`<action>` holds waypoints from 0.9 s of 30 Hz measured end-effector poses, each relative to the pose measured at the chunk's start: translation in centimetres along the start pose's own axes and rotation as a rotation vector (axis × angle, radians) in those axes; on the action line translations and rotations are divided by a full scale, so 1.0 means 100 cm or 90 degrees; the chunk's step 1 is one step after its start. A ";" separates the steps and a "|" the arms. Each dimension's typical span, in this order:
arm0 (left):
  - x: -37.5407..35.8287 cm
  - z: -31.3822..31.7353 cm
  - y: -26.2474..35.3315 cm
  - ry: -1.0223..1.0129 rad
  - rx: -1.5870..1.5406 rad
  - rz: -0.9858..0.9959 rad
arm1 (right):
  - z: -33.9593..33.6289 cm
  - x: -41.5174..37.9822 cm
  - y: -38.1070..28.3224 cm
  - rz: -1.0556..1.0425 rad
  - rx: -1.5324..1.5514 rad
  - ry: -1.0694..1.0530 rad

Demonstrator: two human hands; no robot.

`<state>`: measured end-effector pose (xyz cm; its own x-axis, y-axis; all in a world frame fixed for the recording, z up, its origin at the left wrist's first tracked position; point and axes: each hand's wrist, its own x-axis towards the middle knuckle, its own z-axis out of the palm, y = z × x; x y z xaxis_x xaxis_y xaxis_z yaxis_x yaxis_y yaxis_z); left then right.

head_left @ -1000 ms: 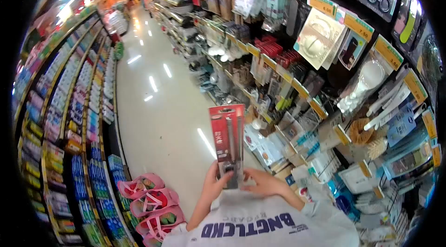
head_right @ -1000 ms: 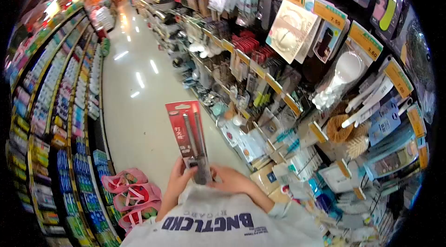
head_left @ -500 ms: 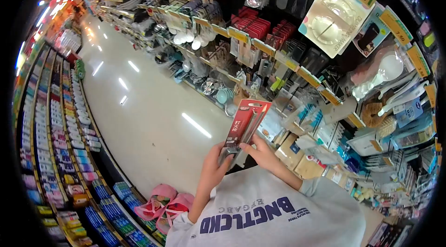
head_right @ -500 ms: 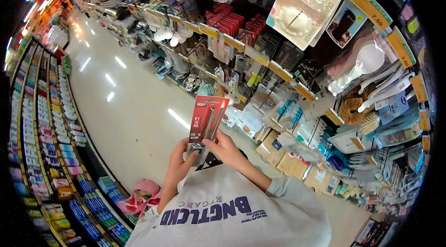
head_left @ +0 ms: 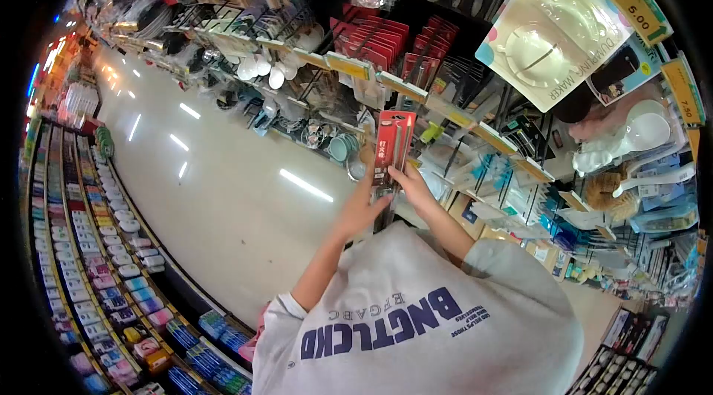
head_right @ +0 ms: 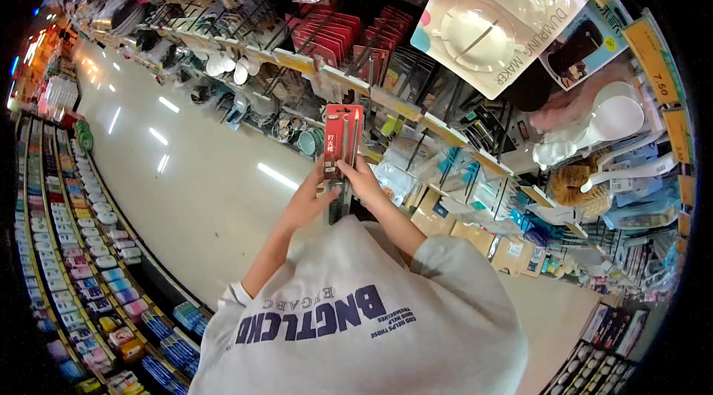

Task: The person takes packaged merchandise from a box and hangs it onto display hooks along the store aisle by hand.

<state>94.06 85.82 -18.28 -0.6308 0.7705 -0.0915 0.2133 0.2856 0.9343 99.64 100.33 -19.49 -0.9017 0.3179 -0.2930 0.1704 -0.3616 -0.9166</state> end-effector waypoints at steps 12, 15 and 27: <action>0.086 -0.021 0.009 -0.116 -0.120 -0.027 | -0.026 0.061 0.011 -0.190 -0.170 0.154; 0.091 -0.020 0.007 -0.104 -0.130 0.007 | -0.019 0.062 -0.008 -0.230 -0.195 0.176; 0.140 -0.064 -0.016 -0.277 -0.081 0.114 | 0.005 0.093 -0.010 -0.231 -0.199 0.349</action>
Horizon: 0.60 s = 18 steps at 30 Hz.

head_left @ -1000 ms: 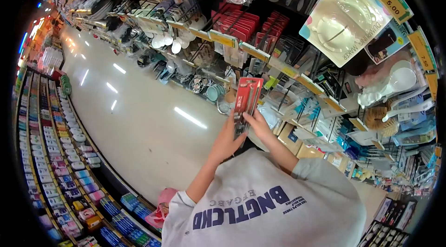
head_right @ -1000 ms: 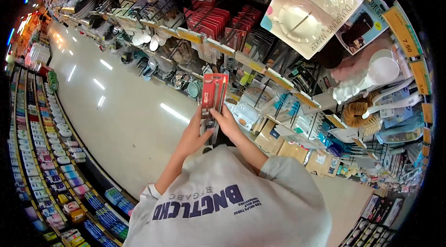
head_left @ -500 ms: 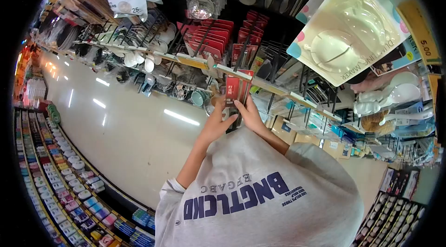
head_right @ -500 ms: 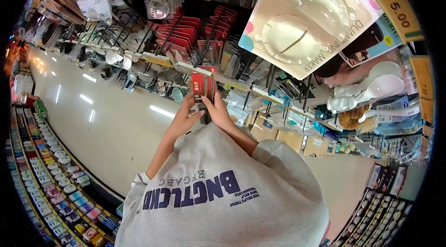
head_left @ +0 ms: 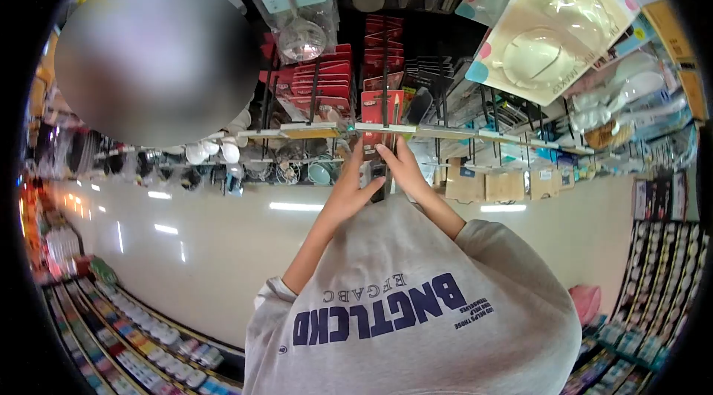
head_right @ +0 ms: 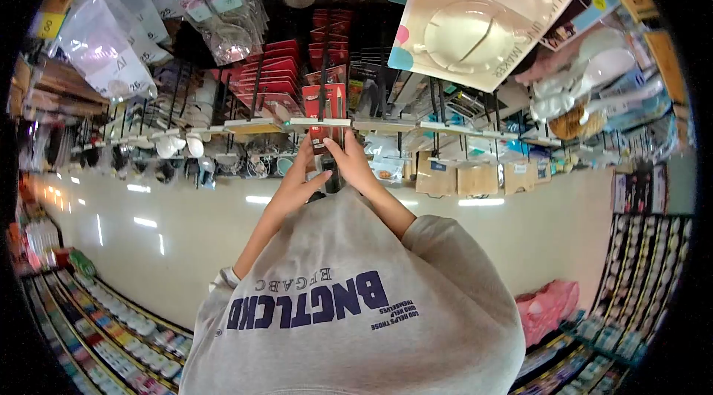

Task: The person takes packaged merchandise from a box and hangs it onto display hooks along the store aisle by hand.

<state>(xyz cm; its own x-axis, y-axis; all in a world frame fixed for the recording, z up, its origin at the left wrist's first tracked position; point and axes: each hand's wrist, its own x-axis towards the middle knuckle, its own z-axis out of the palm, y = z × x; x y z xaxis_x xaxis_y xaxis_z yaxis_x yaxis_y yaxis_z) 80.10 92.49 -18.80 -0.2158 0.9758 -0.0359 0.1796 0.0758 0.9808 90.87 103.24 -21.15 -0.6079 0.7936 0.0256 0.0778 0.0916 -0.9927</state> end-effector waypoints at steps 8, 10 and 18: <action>-0.026 -0.041 -0.021 -0.200 0.014 -0.145 | 0.046 -0.004 0.027 0.057 0.100 0.201; -0.036 -0.039 -0.028 -0.231 0.067 -0.145 | 0.057 -0.012 0.057 0.057 0.003 0.326; -0.048 -0.018 -0.041 -0.386 0.079 -0.060 | 0.040 -0.109 0.064 0.255 0.073 0.356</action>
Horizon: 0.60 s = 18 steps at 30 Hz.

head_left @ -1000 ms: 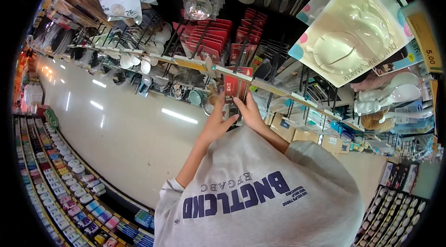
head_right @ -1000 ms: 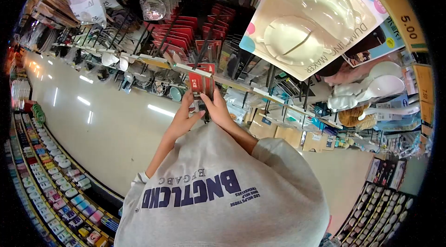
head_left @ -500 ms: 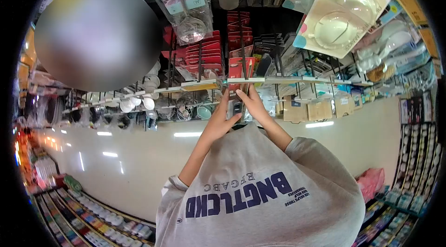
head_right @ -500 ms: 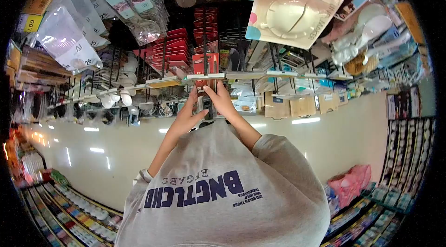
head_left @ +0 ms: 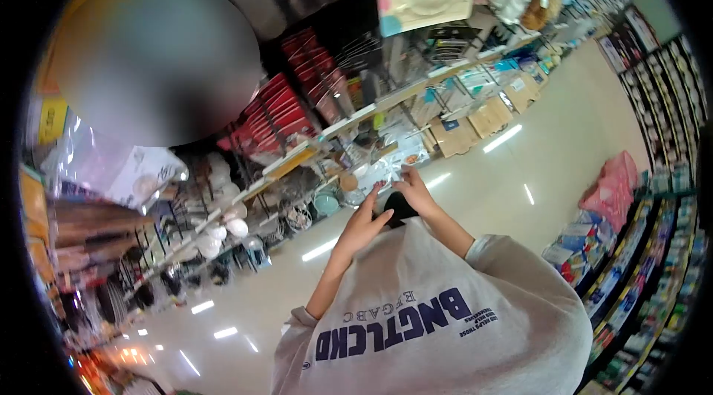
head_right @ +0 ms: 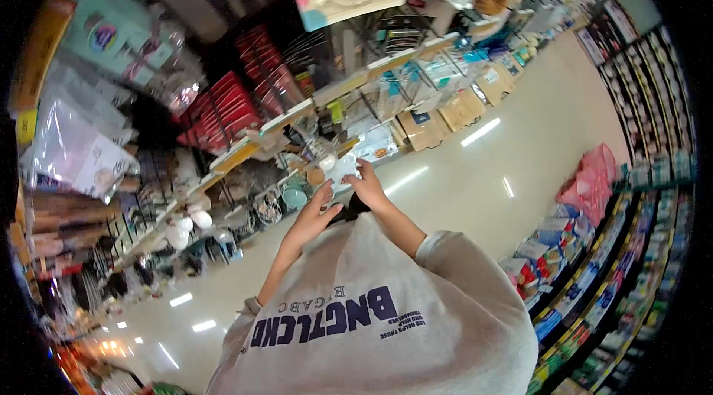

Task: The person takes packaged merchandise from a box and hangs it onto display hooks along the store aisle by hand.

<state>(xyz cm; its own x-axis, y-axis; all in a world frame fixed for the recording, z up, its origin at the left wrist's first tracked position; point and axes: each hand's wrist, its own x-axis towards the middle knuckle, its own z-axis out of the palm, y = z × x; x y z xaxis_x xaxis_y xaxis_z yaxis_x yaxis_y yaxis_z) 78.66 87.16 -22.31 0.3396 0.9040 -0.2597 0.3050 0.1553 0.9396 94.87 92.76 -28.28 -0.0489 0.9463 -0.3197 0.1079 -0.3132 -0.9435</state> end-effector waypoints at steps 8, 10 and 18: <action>0.074 0.053 -0.020 -0.110 -0.126 -0.030 | -0.076 -0.014 -0.003 0.045 0.163 0.046; 0.086 0.067 0.020 -0.199 -0.122 0.015 | -0.097 -0.032 -0.046 0.110 0.240 0.047; 0.181 0.198 0.101 -0.430 -0.046 -0.025 | -0.245 -0.055 -0.018 0.053 0.292 0.177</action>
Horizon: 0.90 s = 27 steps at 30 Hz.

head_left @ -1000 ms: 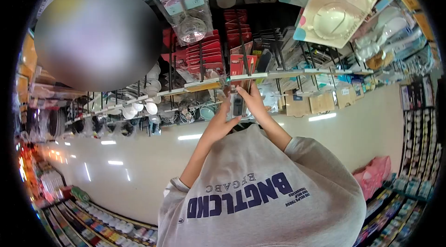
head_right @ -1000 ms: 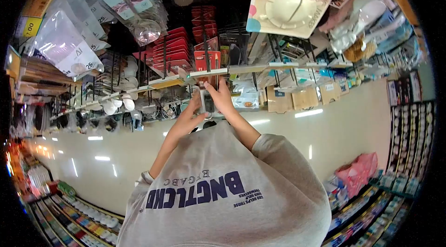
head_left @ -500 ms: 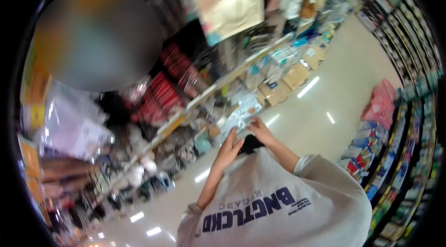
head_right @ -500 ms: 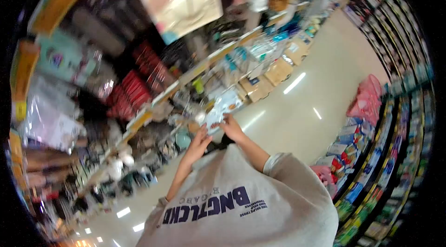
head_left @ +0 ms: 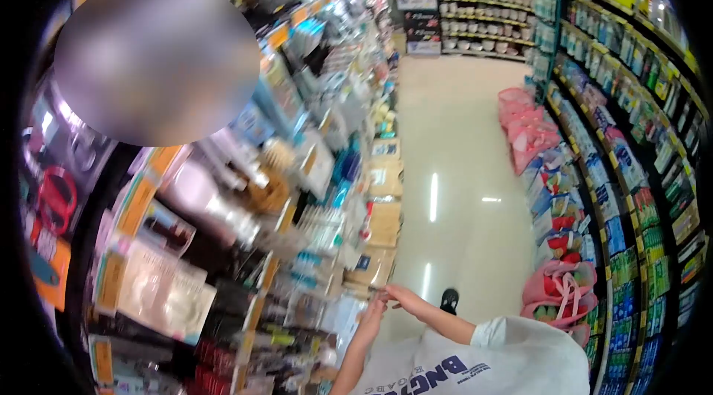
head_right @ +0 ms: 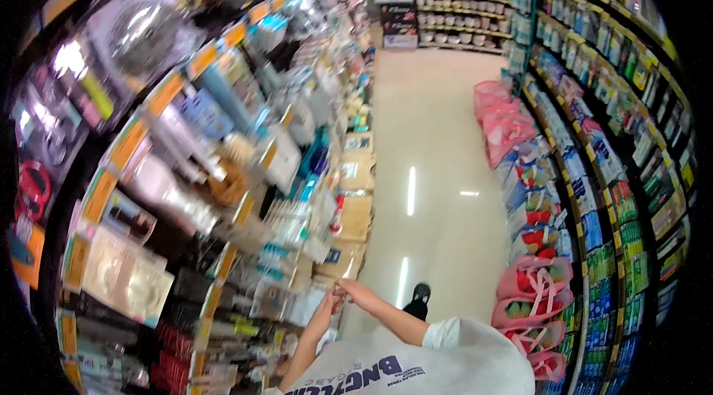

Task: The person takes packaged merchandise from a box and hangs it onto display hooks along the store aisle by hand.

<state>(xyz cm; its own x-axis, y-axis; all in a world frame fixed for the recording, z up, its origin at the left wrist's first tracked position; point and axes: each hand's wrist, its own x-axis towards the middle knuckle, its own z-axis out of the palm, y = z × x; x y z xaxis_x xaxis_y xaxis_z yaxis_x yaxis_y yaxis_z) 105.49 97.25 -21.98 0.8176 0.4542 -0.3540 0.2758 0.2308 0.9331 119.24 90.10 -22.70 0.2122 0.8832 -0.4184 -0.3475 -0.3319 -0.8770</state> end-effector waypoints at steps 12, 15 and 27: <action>0.237 0.206 0.122 -0.308 0.129 0.115 | -0.289 -0.074 -0.117 -0.184 -0.028 0.329; 0.272 0.226 0.119 -0.328 0.135 0.104 | -0.309 -0.079 -0.122 -0.181 0.014 0.295; 0.403 0.224 0.204 -0.428 0.371 0.120 | -0.385 0.014 -0.167 -0.228 0.108 0.250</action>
<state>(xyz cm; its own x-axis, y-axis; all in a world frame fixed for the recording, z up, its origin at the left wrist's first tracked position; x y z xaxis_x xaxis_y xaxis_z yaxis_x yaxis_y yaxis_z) 155.40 101.02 -15.83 0.9472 -0.2004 -0.2504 0.1692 -0.3511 0.9209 160.45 84.10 -17.76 0.6574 0.7301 -0.1865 -0.3264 0.0528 -0.9438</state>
